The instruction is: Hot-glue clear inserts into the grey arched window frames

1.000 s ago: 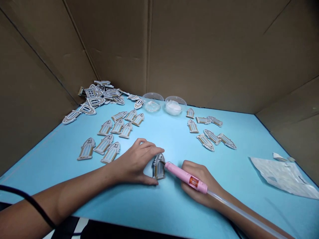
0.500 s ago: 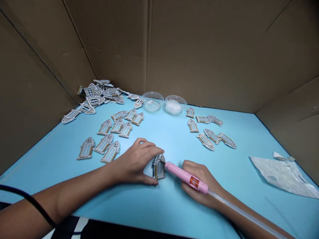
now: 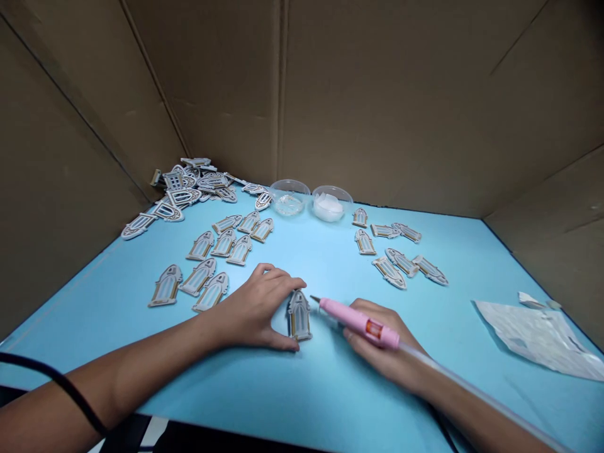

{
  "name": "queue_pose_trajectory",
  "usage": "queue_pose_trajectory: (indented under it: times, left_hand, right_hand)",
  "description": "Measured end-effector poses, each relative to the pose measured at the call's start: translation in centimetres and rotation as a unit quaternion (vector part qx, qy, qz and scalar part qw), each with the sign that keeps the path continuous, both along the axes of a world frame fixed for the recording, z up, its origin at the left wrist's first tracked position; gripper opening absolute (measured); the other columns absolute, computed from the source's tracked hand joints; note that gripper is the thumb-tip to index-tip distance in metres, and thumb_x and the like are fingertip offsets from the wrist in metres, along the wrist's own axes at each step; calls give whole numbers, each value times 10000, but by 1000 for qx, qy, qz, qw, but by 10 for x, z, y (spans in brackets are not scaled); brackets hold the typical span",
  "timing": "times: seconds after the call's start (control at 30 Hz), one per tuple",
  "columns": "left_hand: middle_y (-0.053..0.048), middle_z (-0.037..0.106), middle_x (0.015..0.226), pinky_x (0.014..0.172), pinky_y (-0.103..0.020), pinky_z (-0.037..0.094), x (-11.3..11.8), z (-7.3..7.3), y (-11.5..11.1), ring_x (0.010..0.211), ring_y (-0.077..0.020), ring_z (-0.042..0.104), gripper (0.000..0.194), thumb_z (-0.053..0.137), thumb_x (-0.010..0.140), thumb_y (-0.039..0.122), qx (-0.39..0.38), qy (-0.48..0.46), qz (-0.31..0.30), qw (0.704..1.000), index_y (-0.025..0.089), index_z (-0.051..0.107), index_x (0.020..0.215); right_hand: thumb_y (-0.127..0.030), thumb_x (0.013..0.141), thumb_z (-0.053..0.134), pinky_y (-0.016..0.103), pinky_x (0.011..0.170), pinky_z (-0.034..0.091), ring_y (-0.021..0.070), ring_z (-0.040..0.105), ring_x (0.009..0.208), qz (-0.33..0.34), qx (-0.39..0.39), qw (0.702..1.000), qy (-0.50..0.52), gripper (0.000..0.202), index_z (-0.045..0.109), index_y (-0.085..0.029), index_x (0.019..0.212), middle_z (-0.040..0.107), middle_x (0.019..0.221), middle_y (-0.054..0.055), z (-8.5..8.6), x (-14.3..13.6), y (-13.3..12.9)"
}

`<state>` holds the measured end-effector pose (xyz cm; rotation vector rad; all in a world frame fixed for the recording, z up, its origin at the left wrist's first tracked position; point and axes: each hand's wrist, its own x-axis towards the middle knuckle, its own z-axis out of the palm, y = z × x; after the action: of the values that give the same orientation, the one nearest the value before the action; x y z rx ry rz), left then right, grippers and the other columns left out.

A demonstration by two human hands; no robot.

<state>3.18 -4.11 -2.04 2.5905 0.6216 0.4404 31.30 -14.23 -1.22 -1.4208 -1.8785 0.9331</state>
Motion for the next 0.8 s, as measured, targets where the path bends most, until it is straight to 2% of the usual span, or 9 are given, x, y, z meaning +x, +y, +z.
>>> queue_pose_trajectory:
  times: [0.1, 0.13, 0.2, 0.27, 0.37, 0.43, 0.57, 0.7, 0.8]
  left_hand:
    - [-162, 650, 1290, 1088, -511, 378, -5, 4, 7, 1227, -380, 558, 954, 759, 758, 782, -33, 32, 0, 999, 179, 490, 1446]
    - [-166, 636, 1320, 1093, -510, 380, -7, 6, 9, 1256, -381, 537, 906, 739, 802, 741, -45, 35, -4, 998, 177, 484, 1463]
    - [-157, 625, 1364, 1104, -492, 382, -10, 13, 11, 1291, -354, 515, 678, 641, 935, 563, -64, 30, -20, 997, 174, 496, 1472]
    - [-124, 642, 1380, 1110, -463, 381, -11, 19, 10, 1295, -310, 526, 473, 514, 988, 333, -76, 19, -49, 996, 189, 542, 1438]
    - [-69, 665, 1408, 1126, -450, 362, -8, 24, 7, 1322, -279, 542, 485, 448, 925, 157, -72, 14, -97, 993, 224, 594, 1382]
    - [-68, 664, 1422, 1126, -464, 357, -6, 22, 6, 1331, -283, 557, 543, 457, 878, 123, -63, 23, -103, 992, 224, 588, 1395]
    - [-105, 668, 1392, 1106, -473, 390, -10, 16, 12, 1285, -291, 591, 635, 481, 806, 92, -53, 51, -60, 995, 206, 570, 1425]
    - [-108, 622, 1409, 1104, -455, 416, -14, 16, 16, 1288, -316, 546, 745, 568, 755, 151, -59, 91, -38, 993, 207, 524, 1497]
    - [-105, 637, 1325, 1059, -444, 420, -13, 17, 15, 1203, -315, 558, 694, 594, 770, 181, -47, 109, -39, 992, 208, 563, 1463]
  right_hand:
    - [-543, 864, 627, 269, 482, 357, 137, 483, 520, -170, -137, 975, 45, 341, 606, -204, 835, 542, 649, -1, 2, 14, 4]
    - [-606, 838, 636, 273, 473, 351, 142, 486, 513, -214, -168, 960, 62, 408, 620, -199, 862, 547, 643, 3, 1, 18, 6]
    - [-686, 786, 653, 276, 465, 339, 145, 494, 513, -256, -204, 939, 102, 508, 626, -188, 880, 561, 647, 14, -3, 26, 9]
    - [-711, 762, 673, 273, 460, 327, 140, 490, 514, -256, -214, 933, 137, 548, 629, -182, 896, 572, 660, 17, -6, 29, 12]
    - [-699, 788, 684, 266, 463, 331, 137, 501, 524, -240, -216, 935, 146, 526, 628, -185, 886, 587, 678, 19, -10, 30, 13]
    - [-689, 809, 679, 267, 475, 353, 142, 518, 535, -237, -220, 938, 128, 508, 625, -187, 858, 595, 673, 23, -11, 29, 12]
    - [-695, 790, 676, 271, 478, 361, 152, 515, 540, -245, -219, 938, 112, 509, 632, -191, 848, 593, 649, 26, -10, 28, 10]
    - [-693, 781, 674, 265, 471, 343, 147, 504, 541, -246, -215, 938, 114, 513, 632, -189, 870, 589, 653, 23, -9, 27, 10]
    - [-685, 782, 670, 262, 478, 345, 140, 499, 536, -244, -215, 940, 104, 500, 605, -192, 839, 577, 649, 16, -7, 24, 11]
